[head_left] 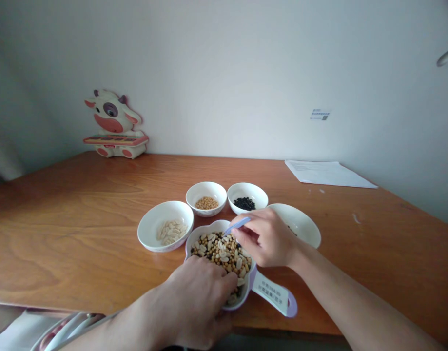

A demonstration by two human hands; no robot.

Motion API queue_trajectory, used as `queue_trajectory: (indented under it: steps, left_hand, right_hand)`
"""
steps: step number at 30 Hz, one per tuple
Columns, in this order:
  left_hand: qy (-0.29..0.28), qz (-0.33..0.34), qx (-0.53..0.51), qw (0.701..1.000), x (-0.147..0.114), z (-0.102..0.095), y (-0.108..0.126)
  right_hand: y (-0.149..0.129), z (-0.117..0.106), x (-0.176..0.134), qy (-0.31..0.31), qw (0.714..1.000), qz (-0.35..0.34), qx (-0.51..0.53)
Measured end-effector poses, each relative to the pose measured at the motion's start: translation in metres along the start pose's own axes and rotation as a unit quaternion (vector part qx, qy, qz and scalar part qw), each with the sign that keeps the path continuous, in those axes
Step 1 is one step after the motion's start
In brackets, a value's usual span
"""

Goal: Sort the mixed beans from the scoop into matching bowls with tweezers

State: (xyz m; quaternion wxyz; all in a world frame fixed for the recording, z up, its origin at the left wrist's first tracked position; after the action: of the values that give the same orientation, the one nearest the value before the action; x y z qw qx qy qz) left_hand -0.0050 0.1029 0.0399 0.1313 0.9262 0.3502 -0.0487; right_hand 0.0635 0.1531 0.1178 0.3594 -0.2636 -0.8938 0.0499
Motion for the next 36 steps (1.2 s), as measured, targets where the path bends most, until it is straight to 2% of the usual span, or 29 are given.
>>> queue_trajectory:
  steps: [3, 5, 10, 16, 36]
  left_hand:
    - [0.004, 0.001, 0.004, 1.0, 0.0, 0.001, -0.001]
    - [0.007, 0.002, 0.007, 1.0, 0.0, 0.001, -0.001]
    - [0.012, 0.007, 0.004, 1.0, 0.0, 0.0, -0.001]
    - [-0.007, -0.002, 0.001, 1.0, 0.001, 0.001, -0.001]
    - [-0.002, -0.003, 0.003, 1.0, 0.0, -0.001, 0.0]
  right_hand:
    - [0.001, 0.017, -0.001, -0.054, 0.998, 0.012, -0.002]
    - [0.005, 0.022, -0.002, -0.067, 0.997, 0.032, -0.011]
    - [0.012, 0.02, -0.001, -0.055, 0.996, 0.068, -0.004]
    - [0.011, 0.023, -0.001, -0.061, 0.996, 0.059, -0.01]
    - [0.017, 0.034, -0.004, -0.09, 0.992, 0.072, -0.04]
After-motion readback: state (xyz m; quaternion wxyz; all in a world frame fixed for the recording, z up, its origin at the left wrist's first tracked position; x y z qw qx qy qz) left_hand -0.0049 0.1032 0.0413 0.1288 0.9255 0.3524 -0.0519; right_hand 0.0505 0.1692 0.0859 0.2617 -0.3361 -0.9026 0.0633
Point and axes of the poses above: each hand's wrist, its own x-axis towards the middle knuckle, its own z-axis out of the palm, y = z × x, the point moved 9 cm from there along x, towards the middle knuckle, and after that the axes turned 1 degree about z, right-handed, at the moved point
